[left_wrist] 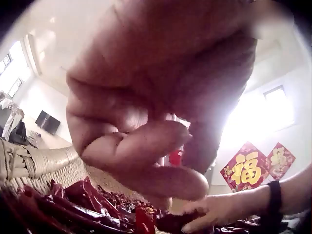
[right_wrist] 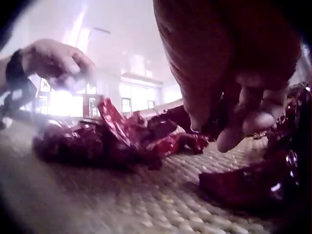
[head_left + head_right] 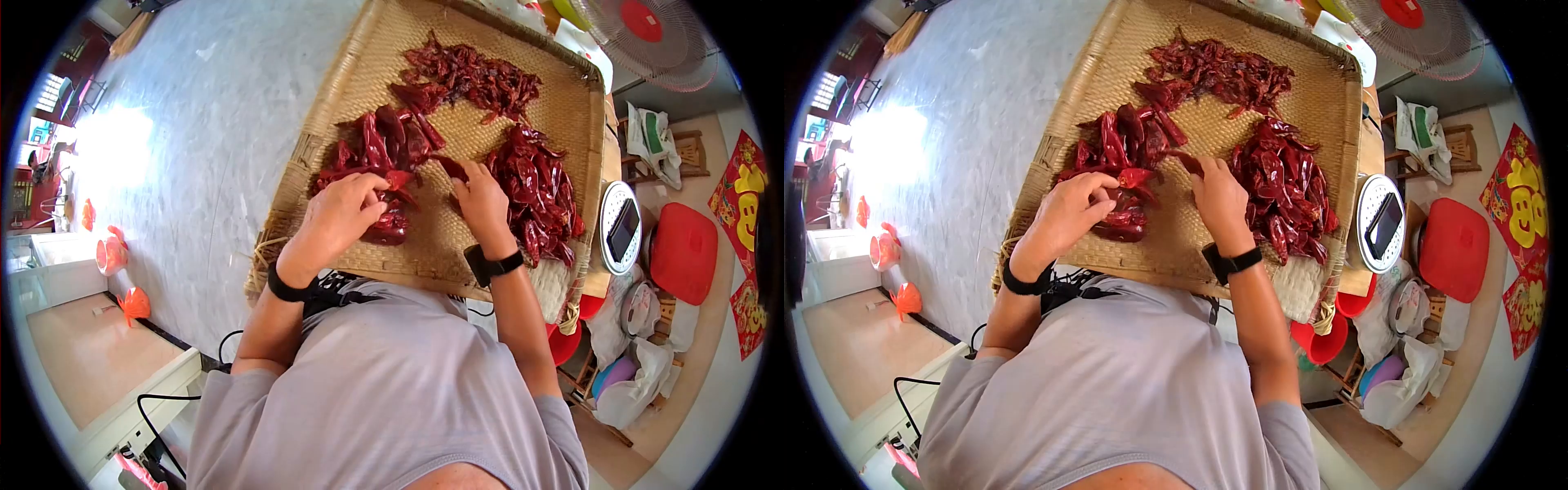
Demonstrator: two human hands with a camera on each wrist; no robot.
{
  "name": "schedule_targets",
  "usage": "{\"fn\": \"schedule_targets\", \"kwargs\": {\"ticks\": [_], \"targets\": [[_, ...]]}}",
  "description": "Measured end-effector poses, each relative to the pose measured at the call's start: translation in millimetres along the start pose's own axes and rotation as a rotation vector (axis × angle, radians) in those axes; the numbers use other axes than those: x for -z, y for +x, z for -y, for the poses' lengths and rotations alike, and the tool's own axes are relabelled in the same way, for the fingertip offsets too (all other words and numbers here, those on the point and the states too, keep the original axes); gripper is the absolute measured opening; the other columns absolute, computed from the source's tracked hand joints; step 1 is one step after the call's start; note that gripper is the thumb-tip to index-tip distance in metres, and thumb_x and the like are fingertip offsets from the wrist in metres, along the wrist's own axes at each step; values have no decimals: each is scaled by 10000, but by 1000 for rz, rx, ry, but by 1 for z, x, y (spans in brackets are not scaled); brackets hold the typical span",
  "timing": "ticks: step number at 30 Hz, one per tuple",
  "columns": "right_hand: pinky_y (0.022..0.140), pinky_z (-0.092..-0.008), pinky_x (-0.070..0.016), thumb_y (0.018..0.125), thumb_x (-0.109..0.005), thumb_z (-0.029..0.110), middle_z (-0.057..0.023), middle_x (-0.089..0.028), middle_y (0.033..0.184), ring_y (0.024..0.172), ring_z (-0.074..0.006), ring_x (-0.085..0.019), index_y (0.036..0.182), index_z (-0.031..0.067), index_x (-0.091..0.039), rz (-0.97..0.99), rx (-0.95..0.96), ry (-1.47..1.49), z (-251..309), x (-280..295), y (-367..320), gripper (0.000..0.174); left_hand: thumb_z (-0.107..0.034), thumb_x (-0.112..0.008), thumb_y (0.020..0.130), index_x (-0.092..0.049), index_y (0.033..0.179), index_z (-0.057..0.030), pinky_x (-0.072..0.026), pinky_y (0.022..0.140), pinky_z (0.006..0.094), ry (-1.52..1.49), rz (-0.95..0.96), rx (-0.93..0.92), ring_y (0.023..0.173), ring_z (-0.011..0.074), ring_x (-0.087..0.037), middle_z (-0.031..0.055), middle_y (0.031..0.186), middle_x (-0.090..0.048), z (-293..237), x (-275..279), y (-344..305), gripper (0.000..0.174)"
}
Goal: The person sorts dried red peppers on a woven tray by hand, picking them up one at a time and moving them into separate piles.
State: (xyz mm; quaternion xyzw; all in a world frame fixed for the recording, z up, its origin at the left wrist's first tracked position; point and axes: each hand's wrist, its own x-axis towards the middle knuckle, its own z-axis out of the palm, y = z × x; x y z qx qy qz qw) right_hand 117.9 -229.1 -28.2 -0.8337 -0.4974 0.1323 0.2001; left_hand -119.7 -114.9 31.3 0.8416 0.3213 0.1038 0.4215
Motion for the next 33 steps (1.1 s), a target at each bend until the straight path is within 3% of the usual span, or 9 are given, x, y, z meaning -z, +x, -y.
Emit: {"fn": "schedule_targets", "kwargs": {"ticks": [2,7,8,10,15,21,22,25,33], "targets": [[783,-388,-541,939,-672,201,-183,-665,1155,953,-318,-688,1295,39,-563,-74,23,213,1,2,-10,406,-165,-671,916,-602,1254,-39,-499,691,319,-89,-1,5,733,167,-618,69,829,-657,-4,-4,2,367],[795,-249,-503,988,-656,156,-29,-645,1061,936,-95,-589,1309,10,-536,263,-91,1075,28,15,-41,373,-233,-654,973,-522,1350,-11,-482,649,285,-252,-8,19,688,115,-581,59,790,-638,-10,-22,13,457],[791,-247,-505,994,-646,147,-24,-632,1062,932,-89,-585,1316,16,-531,276,-42,1119,29,10,-47,366,-296,-632,969,-571,1253,-7,-495,633,362,-308,-19,25,692,240,-665,142,793,-680,-12,-26,14,409],[774,-246,-511,1010,-616,124,-12,-600,1068,907,-81,-577,1319,25,-527,321,-14,1208,38,8,-59,336,-297,-628,972,-594,1194,0,-493,625,361,-351,24,60,673,230,-661,142,786,-676,-10,-31,17,373],[746,-257,-517,966,-652,85,-31,-619,1038,852,-84,-582,1269,35,-586,128,-73,890,19,4,-77,314,-271,-665,964,-620,1089,-2,-440,567,265,-249,116,66,599,78,-519,21,684,-576,-12,-28,19,300],[692,-307,-516,858,-716,7,-98,-637,1042,784,-189,-618,1198,64,-629,-380,-196,213,-32,15,-112,356,-318,-676,925,-553,879,2,-402,552,416,188,165,31,549,273,-514,162,624,-519,-13,-31,19,346],[793,-405,-517,843,-736,79,-121,-633,1042,934,-289,-631,1170,66,-595,-347,-285,143,-38,19,-117,356,-325,-675,923,-542,860,3,-396,557,435,194,158,33,558,309,-521,182,634,-522,-14,-32,20,360],[798,-420,-513,827,-764,135,-122,-638,1054,970,-303,-629,1161,73,-577,-296,-482,70,-43,23,-127,388,-329,-669,921,-539,867,-1,-432,590,468,219,43,-22,630,375,-584,203,691,-595,-10,-44,22,357],[800,-407,-518,897,-689,197,-119,-675,1059,951,-309,-657,1157,78,-605,-335,-472,29,-69,1,-136,299,-269,-664,908,-525,1171,-54,-518,678,519,426,66,68,780,424,-672,219,811,-686,-10,-54,22,367]]}}
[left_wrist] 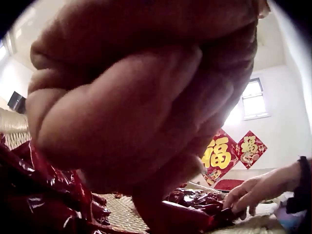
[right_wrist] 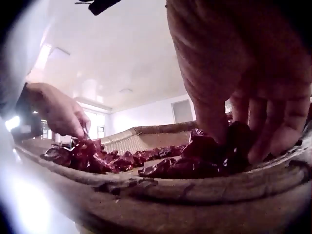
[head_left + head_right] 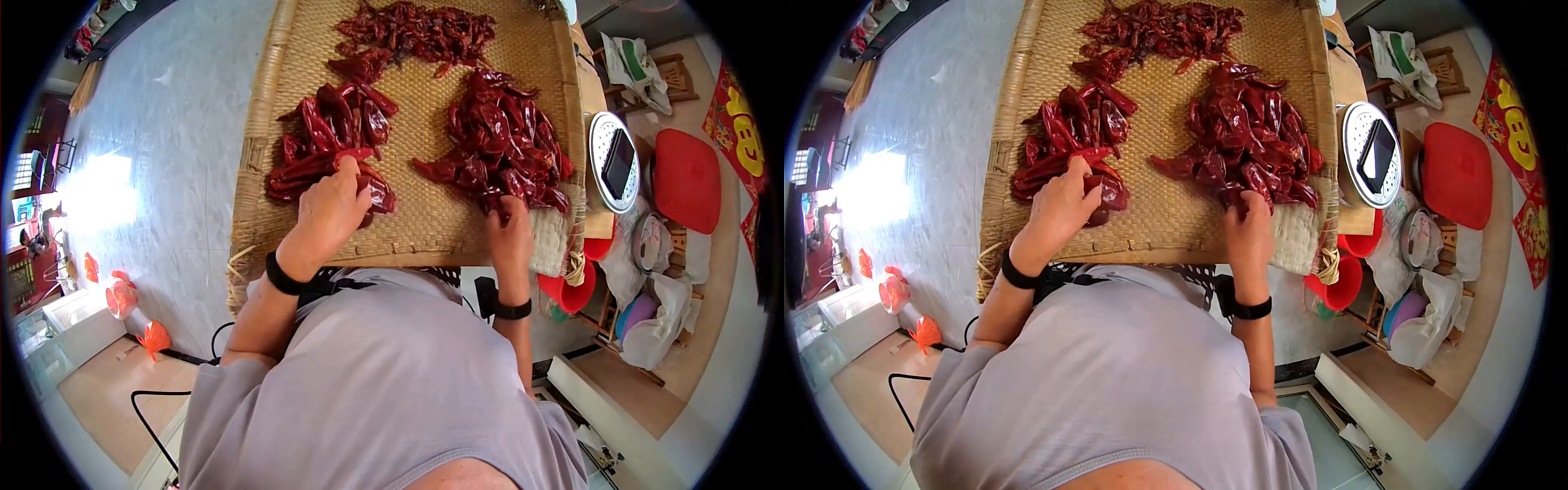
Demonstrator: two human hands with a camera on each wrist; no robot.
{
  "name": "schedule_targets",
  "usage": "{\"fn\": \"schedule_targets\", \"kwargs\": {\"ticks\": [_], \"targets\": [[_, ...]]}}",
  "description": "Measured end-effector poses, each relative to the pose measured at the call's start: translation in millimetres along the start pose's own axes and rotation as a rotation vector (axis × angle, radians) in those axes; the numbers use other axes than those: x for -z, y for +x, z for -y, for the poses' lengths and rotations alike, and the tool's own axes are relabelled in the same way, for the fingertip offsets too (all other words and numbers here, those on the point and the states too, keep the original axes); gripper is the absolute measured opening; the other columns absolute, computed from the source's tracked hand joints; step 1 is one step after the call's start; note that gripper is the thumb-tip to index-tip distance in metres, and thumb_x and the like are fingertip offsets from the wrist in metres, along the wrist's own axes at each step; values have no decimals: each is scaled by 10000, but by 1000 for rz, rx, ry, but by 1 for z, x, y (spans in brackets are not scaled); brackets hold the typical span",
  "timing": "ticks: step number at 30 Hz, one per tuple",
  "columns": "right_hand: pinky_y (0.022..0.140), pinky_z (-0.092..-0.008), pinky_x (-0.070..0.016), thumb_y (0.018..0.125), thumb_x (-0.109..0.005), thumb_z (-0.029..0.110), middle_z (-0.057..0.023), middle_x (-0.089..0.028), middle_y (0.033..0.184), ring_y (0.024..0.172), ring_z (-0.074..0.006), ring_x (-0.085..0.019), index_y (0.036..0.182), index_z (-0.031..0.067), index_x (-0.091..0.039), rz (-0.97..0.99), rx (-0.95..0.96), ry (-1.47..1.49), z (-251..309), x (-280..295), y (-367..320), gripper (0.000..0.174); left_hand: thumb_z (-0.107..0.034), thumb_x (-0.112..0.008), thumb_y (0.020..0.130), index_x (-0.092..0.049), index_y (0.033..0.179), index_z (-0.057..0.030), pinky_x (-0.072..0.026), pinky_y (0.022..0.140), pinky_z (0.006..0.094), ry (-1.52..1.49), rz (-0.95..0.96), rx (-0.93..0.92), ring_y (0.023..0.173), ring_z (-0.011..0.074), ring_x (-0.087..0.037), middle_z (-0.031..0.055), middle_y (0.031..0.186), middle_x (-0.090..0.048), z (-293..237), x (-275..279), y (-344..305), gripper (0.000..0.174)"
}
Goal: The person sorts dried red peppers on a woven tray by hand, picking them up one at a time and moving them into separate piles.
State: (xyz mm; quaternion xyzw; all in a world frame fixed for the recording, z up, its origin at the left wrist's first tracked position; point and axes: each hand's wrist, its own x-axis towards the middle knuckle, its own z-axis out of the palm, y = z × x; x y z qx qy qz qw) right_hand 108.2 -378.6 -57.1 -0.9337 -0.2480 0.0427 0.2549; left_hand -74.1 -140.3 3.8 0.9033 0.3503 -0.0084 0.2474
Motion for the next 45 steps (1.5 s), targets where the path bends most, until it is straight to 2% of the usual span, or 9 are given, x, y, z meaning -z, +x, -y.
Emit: {"fn": "schedule_targets", "kwargs": {"ticks": [4,10,15,18,23,27,31,40,45], "targets": [[730,-331,-513,969,-619,135,-103,-687,911,821,-208,-661,1134,31,-655,0,36,147,-5,27,6,198,-258,-686,895,-484,1320,-103,-528,670,525,127,-13,59,757,415,-681,212,816,-695,-12,18,-6,496],[658,-239,-493,1001,-613,170,-4,-631,821,714,-74,-583,1112,20,-666,179,-16,525,24,51,8,194,-263,-702,886,-580,1247,-131,-532,671,487,59,-70,-43,777,386,-696,158,825,-714,-25,29,-9,403],[671,-227,-473,1002,-613,122,5,-643,859,760,-57,-574,1109,9,-653,423,43,820,55,27,2,161,-250,-662,921,-634,1188,-95,-526,795,414,-379,8,-319,948,314,-630,119,1016,-634,-38,13,-15,310],[694,-246,-490,1020,-600,171,-14,-649,868,789,-69,-591,1108,1,-648,573,89,890,69,16,-3,197,-244,-656,920,-652,1158,-96,-522,804,412,-310,123,-438,941,318,-636,122,1019,-644,-33,6,-11,280],[710,-271,-500,1014,-595,147,-57,-676,975,806,-118,-620,1127,13,-647,653,-40,950,75,17,-2,183,-197,-636,916,-663,1037,-70,-513,786,409,-331,167,-287,910,329,-646,132,939,-667,-29,16,-10,177],[726,-301,-519,939,-625,52,-100,-641,1067,881,-175,-669,1211,56,-622,220,310,381,65,2,10,272,-180,-638,911,-650,1002,-57,-515,771,413,-269,-46,-202,882,332,-653,145,914,-668,-12,21,-7,154],[774,-448,-556,866,-606,41,-90,-570,1329,991,-365,-663,1261,102,-570,185,404,97,76,-2,23,401,-169,-650,891,-627,945,-63,-504,802,443,-143,-319,-128,928,340,-623,136,926,-656,7,34,-1,120],[774,-461,-545,890,-632,85,-69,-584,1275,961,-362,-660,1265,139,-568,325,362,-202,79,-26,44,384,-127,-697,846,-655,970,-77,-496,830,459,167,-450,42,964,334,-588,129,989,-628,48,44,-7,140],[736,-391,-552,871,-666,72,-89,-607,1217,895,-291,-678,1263,131,-595,232,363,37,81,-24,44,403,-107,-684,854,-658,1021,-82,-493,865,449,-131,-454,-61,1000,335,-588,127,1009,-623,46,43,-4,171]]}}
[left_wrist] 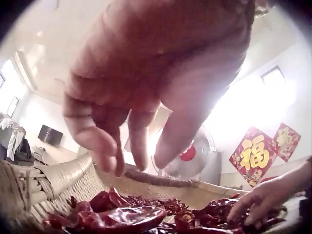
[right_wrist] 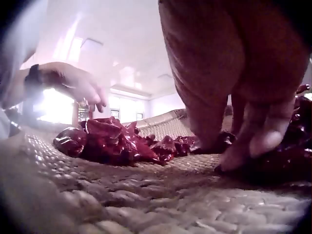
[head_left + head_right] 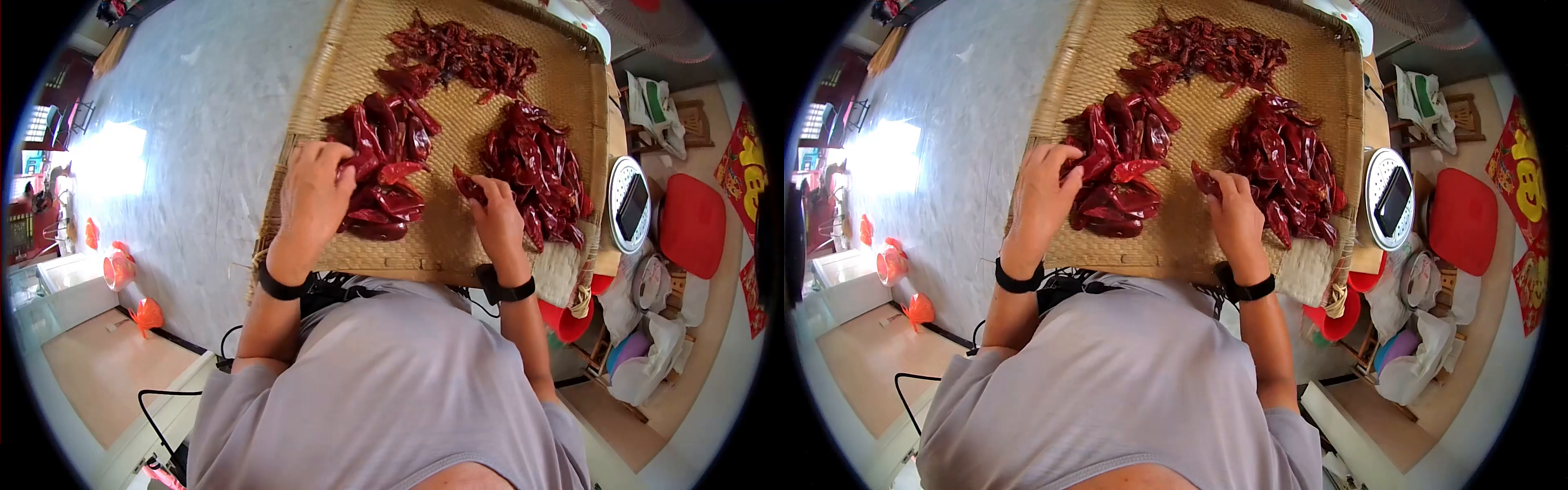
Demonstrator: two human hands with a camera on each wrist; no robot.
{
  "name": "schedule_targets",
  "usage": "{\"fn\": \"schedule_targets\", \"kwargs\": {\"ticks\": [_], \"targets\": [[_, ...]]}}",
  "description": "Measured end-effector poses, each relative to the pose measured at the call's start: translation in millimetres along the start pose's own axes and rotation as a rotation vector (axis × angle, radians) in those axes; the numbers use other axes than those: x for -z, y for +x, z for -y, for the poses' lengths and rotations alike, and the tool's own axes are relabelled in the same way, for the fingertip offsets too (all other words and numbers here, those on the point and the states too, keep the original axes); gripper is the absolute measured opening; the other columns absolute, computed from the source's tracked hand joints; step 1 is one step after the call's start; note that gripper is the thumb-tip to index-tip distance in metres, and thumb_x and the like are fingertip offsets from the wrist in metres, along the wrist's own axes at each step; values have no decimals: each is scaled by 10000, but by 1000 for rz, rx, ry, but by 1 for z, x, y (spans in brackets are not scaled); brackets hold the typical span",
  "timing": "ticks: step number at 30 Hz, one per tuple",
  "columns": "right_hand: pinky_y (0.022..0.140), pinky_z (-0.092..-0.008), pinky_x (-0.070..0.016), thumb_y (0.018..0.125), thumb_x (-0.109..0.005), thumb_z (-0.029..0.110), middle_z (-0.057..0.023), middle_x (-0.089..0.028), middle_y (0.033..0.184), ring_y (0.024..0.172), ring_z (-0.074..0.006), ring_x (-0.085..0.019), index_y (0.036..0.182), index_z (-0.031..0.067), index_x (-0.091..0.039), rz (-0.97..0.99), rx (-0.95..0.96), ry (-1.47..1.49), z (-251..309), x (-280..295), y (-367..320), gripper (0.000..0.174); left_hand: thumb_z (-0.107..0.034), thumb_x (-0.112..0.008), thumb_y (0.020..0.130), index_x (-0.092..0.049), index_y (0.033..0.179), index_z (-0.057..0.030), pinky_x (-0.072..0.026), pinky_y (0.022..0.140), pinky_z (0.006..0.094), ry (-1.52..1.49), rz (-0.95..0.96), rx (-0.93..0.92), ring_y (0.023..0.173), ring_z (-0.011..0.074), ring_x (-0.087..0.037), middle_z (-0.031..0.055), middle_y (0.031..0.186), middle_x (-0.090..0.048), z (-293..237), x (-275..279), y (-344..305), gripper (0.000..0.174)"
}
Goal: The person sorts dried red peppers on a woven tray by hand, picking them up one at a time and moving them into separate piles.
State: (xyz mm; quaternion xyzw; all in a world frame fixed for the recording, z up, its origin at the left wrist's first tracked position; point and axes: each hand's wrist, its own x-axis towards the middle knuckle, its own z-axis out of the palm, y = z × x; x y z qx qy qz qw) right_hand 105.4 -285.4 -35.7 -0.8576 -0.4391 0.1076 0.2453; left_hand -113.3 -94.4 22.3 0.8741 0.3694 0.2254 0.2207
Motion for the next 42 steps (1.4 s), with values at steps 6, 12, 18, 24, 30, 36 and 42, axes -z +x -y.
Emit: {"fn": "schedule_targets", "kwargs": {"ticks": [6,12,18,24,30,36,42], "targets": [[756,-282,-524,841,-720,1,-93,-653,1094,854,-155,-643,1237,48,-629,84,25,656,40,6,-10,409,-91,-682,885,-618,1259,-58,-489,958,358,-284,273,-227,1130,299,-580,136,1225,-582,-35,-14,-5,381],[770,-282,-519,841,-689,-38,-84,-647,1111,862,-141,-650,1220,45,-638,177,60,750,44,8,-20,391,-43,-691,868,-679,1040,-27,-502,753,298,-510,447,-40,862,163,-608,79,1002,-521,-38,-26,-8,173],[691,-263,-519,834,-678,-72,-80,-621,1148,785,-140,-638,1169,77,-654,-214,-4,447,4,19,-37,367,-2,-661,882,-664,985,-3,-504,720,297,-421,225,-20,791,179,-605,89,933,-564,-35,-21,1,103],[733,-295,-539,850,-681,-43,-110,-585,1221,834,-169,-641,1240,82,-627,-282,-246,144,-43,41,-52,414,-12,-677,856,-636,1039,-21,-525,784,376,-394,134,18,877,299,-628,145,1061,-565,-23,-34,18,189],[798,-378,-531,824,-716,55,-131,-599,1195,905,-268,-650,1241,81,-616,-233,-282,-61,-64,29,-59,429,-35,-691,865,-642,1130,-33,-544,799,342,-463,217,51,822,226,-655,131,1128,-545,-34,-30,14,269],[779,-336,-534,829,-733,18,-74,-621,980,866,-194,-629,1310,69,-575,-271,-237,192,-52,45,-56,509,-41,-657,905,-638,1145,-6,-521,731,269,-551,445,60,805,142,-642,74,1016,-601,-51,-23,8,243],[702,-262,-557,928,-623,-42,-75,-638,1019,832,-135,-654,1389,64,-438,-20,-113,1099,25,44,-31,507,-219,-684,909,-585,1238,3,-516,726,357,-471,586,-161,795,229,-664,152,1010,-642,-63,-36,-8,409]]}}
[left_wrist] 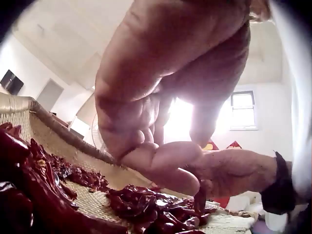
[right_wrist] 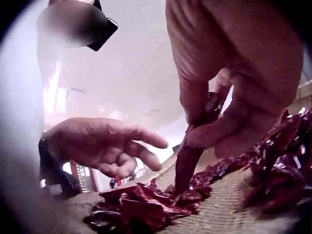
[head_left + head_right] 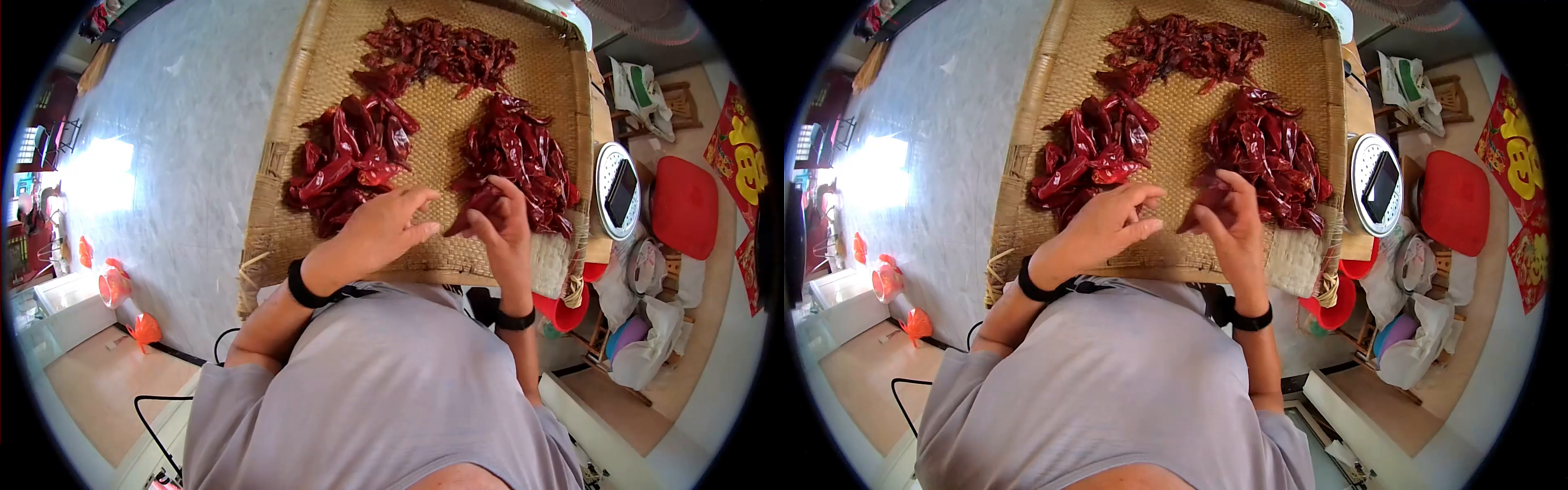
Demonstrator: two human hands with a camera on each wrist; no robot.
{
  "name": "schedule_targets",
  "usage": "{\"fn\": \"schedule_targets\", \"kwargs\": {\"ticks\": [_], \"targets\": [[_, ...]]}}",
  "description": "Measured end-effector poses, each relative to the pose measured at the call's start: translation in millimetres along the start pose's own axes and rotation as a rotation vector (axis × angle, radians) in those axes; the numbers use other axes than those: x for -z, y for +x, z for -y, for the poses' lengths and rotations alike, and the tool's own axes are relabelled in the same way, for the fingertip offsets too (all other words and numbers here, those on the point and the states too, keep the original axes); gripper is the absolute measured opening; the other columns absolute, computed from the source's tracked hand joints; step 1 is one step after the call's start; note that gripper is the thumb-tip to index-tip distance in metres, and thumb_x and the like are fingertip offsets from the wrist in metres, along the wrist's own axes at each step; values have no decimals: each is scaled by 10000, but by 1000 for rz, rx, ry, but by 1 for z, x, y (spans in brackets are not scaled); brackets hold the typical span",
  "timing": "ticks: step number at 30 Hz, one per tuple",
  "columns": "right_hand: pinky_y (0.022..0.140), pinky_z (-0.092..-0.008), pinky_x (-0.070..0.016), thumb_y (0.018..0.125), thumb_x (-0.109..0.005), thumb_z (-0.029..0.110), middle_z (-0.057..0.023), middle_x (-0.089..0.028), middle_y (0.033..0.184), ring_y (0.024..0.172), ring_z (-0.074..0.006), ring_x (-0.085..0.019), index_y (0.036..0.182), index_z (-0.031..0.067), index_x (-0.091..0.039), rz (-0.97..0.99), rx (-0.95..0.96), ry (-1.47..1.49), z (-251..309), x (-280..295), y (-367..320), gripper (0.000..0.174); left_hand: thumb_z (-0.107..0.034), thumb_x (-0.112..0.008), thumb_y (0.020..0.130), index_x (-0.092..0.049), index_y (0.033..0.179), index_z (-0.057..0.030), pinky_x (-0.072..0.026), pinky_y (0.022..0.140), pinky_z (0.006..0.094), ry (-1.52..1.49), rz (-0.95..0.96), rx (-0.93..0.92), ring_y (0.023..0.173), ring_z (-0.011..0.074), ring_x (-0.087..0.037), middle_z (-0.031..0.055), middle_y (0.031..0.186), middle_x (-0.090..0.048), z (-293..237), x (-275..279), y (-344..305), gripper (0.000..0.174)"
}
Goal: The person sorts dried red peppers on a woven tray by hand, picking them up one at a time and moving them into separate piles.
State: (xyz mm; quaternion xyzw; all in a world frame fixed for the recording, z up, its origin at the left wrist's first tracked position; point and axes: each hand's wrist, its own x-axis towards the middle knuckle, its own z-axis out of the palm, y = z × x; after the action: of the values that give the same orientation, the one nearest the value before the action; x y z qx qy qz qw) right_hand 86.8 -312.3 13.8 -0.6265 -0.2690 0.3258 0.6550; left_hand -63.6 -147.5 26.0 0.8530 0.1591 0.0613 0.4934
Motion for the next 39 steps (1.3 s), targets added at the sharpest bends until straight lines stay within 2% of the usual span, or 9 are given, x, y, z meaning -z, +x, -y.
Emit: {"fn": "schedule_targets", "kwargs": {"ticks": [8,12,19,20,26,32,35,37,39], "targets": [[711,-285,-558,1045,-528,130,-81,-654,1012,854,-144,-654,1235,4,-519,154,-209,146,-12,-23,12,228,-191,-682,895,-593,1174,-35,-518,731,400,23,-15,114,786,292,-659,139,887,-680,6,-2,-6,332],[710,-266,-533,1009,-561,65,-64,-618,1063,826,-116,-622,1255,21,-545,-72,-71,-56,-32,-25,17,251,-169,-675,892,-605,1179,-63,-515,715,398,68,-127,119,775,277,-650,124,871,-672,6,9,-4,314],[768,-328,-536,886,-694,55,-94,-617,1188,855,-176,-638,1272,73,-596,-326,-13,-1015,-29,9,15,399,-129,-659,903,-648,1167,-119,-539,751,450,382,-185,147,888,354,-650,130,1076,-536,20,6,-8,265],[807,-419,-526,831,-731,99,-135,-596,1202,942,-309,-632,1257,105,-598,-333,-27,-1068,-32,14,15,447,-130,-658,903,-651,1160,-117,-540,746,449,370,-180,139,887,353,-650,127,1069,-541,21,6,-9,257],[824,-425,-529,824,-763,167,-133,-609,1201,940,-327,-639,1287,127,-598,-319,34,-1371,-51,25,18,493,-139,-653,905,-660,1137,-109,-543,737,445,379,-233,111,885,350,-648,116,1036,-556,25,3,-11,234],[850,-444,-524,803,-766,109,-148,-622,1121,1000,-335,-630,1231,93,-617,-283,-29,-1199,-47,34,18,454,-154,-649,912,-662,1123,-100,-540,743,412,304,-217,36,861,319,-649,115,1012,-574,16,1,-13,219],[785,-383,-541,809,-777,93,-122,-655,1047,872,-263,-667,1186,60,-627,-308,95,-988,-37,33,15,407,-178,-655,911,-643,1154,-92,-533,760,401,193,-148,32,865,291,-652,117,1012,-597,14,-2,-11,259],[699,-270,-522,869,-770,98,-67,-699,892,771,-114,-644,1108,8,-622,-192,-45,-363,-29,11,7,294,-203,-660,909,-615,1199,-87,-529,767,402,125,-83,23,873,280,-655,120,1035,-614,8,-9,-8,315],[704,-233,-499,934,-704,81,-22,-668,917,814,-68,-603,1110,25,-602,-29,-25,-400,-17,-9,-1,211,-231,-663,909,-580,1252,-83,-527,767,408,73,-32,12,882,277,-657,125,1072,-629,0,-15,-6,383]]}}
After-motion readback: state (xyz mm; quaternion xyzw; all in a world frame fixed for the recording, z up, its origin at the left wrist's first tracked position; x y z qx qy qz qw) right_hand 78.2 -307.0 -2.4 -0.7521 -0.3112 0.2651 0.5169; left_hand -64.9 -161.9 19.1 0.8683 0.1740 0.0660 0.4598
